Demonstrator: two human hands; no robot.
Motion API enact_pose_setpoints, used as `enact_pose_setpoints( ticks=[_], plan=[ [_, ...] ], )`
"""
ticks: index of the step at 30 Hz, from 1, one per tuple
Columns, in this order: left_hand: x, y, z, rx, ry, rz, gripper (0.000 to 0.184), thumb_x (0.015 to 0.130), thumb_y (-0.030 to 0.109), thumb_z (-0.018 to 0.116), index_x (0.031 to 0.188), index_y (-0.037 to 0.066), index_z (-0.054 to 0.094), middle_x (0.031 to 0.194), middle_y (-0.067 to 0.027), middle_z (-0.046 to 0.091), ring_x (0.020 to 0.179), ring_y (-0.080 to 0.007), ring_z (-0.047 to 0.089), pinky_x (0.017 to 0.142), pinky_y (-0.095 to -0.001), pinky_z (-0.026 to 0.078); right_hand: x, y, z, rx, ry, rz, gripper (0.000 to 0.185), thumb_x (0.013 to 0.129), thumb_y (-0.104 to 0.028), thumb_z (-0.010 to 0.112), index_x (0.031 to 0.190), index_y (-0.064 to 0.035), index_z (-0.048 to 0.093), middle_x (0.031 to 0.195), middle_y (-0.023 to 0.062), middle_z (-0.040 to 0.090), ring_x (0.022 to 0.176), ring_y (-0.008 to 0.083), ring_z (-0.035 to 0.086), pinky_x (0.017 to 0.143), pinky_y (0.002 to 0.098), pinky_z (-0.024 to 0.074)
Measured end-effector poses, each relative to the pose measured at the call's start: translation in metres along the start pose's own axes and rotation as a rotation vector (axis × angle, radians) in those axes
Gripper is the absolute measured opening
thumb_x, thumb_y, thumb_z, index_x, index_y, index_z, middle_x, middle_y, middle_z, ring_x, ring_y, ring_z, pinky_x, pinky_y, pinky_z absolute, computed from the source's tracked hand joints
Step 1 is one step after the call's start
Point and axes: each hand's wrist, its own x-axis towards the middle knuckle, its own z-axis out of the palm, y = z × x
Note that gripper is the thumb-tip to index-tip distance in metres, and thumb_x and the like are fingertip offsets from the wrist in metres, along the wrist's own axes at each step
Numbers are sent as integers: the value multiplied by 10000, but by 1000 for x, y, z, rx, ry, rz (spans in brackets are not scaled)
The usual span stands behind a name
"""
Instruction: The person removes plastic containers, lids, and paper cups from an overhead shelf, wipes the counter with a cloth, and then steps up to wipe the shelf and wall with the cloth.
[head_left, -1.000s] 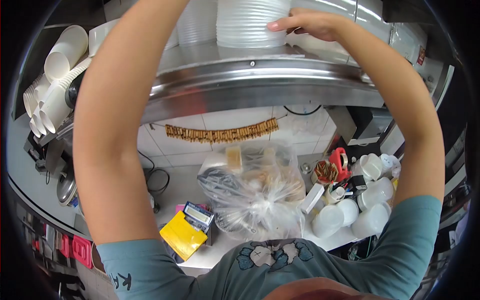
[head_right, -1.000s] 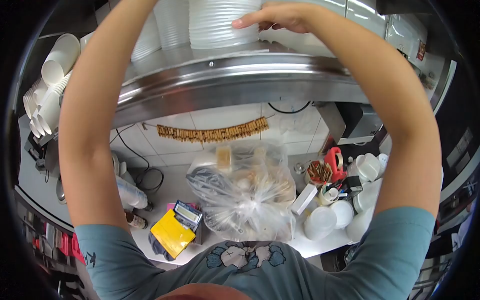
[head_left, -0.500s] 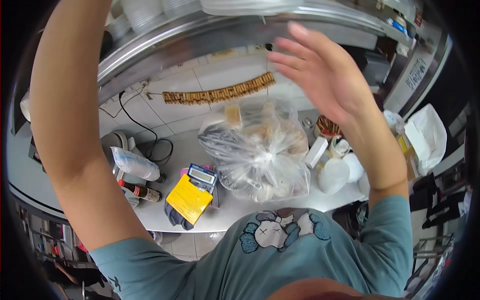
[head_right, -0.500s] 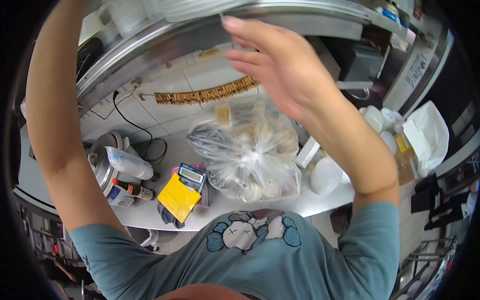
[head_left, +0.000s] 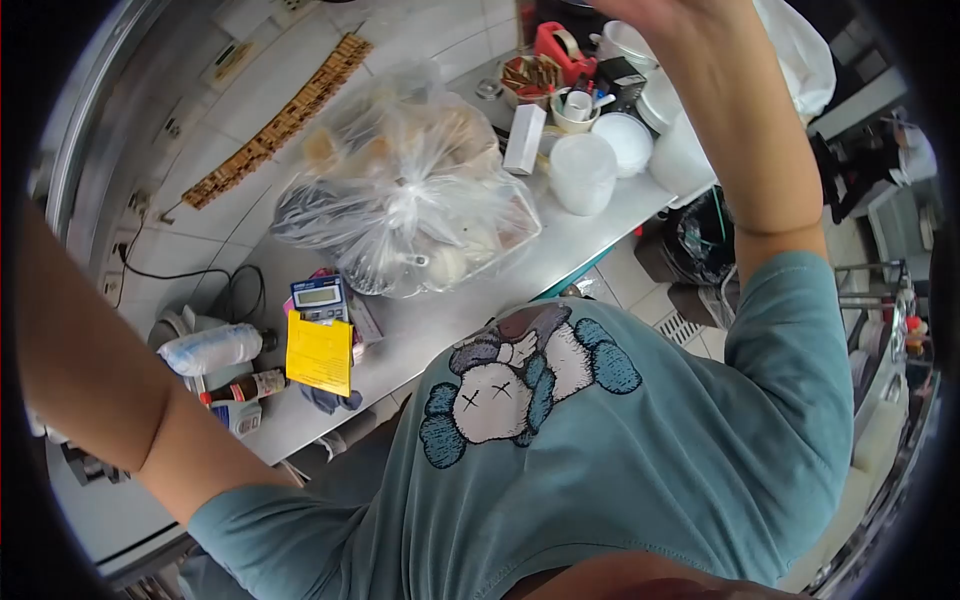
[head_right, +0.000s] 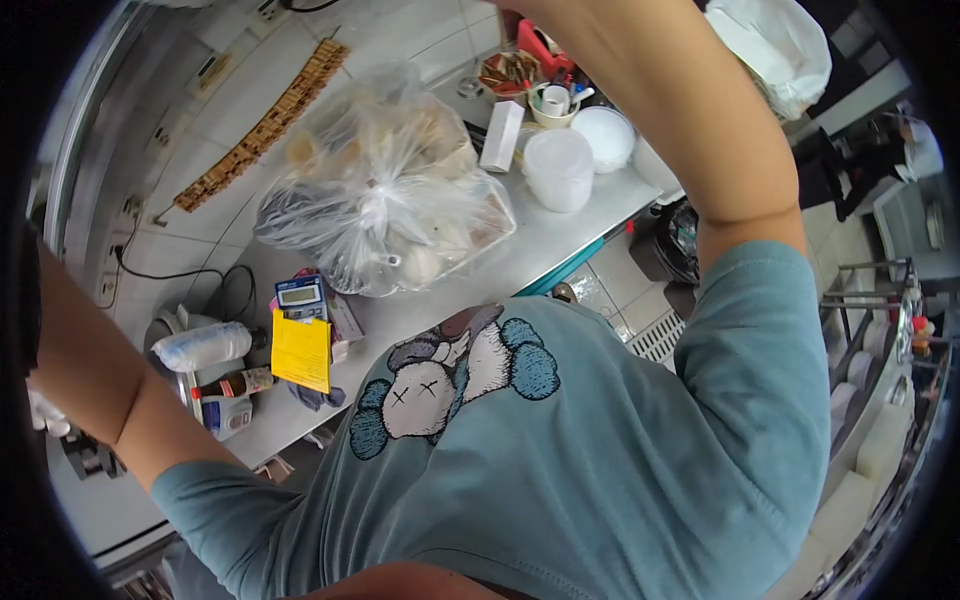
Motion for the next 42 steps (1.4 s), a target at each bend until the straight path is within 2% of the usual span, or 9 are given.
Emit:
enact_pose_setpoints(
  ticks=[5,8,11,12,14,19,24,35,42],
  plan=[
    [7,-3,75,-67,-103,22,757,891,523,703,1406,1,512,1444,-294,411,1302,-433,509,1083,-510,465,-122,-31,-34,-199,529,151,745,1004,-493,600,1509,8,380,1456,187,539,1353,318,532,1172,485,400],
    [6,-22,139,-68,-177,4,719,898,503,706,1396,18,525,1445,-272,409,1290,-416,522,1080,-492,478,-198,-27,-59,-122,953,211,946,931,-721,448,1543,-4,358,1576,182,437,1433,382,443,1143,557,394],
    [-10,-57,221,9,-136,148,671,903,455,716,1384,23,537,1363,-276,473,1298,-405,533,1102,-468,460,-272,1,-96,-93,1244,206,902,939,-716,448,1549,-56,359,1563,175,451,1425,359,459,1159,609,357],
    [-23,-76,258,-123,-108,53,650,828,463,808,1370,165,605,1454,-208,502,1287,-379,575,1032,-463,505,-290,11,-108,-91,1240,203,902,939,-716,448,1549,-56,359,1563,175,451,1425,359,459,1159,609,357],
    [-43,-92,302,-192,-161,2,644,824,437,819,1371,178,600,1485,-193,466,1323,-369,537,1063,-459,475,-322,31,-123,-119,1418,214,889,934,-723,467,1578,-131,308,1594,139,413,1447,363,424,1143,624,342],
    [-54,-113,328,-256,-290,-131,635,818,373,840,1375,192,592,1547,-161,400,1371,-336,488,1077,-447,464,-343,43,-141,-133,1473,272,905,926,-709,516,1601,-189,213,1641,106,324,1488,345,344,1144,635,303],
    [-52,-115,288,-305,-160,-193,585,809,274,860,1337,178,626,1580,-137,368,1405,-312,450,1080,-443,472,-319,54,-163,-149,1318,264,852,987,-624,489,1615,-110,232,1661,115,294,1504,317,306,1208,533,206],
    [-102,-192,271,-28,-134,-297,581,762,260,888,1281,148,651,1592,-130,346,1441,-330,395,1060,-479,491,-250,155,-236,210,1250,529,690,999,-537,358,1563,-139,359,1594,92,420,1452,269,406,1173,472,305],
    [-125,-236,267,-21,-95,-501,601,793,297,863,1306,144,592,1620,-185,332,1474,-385,354,1119,-505,414,-235,227,-298,315,1272,444,673,990,-493,446,1531,-96,402,1586,96,436,1454,277,408,1205,457,293]
  ],
)
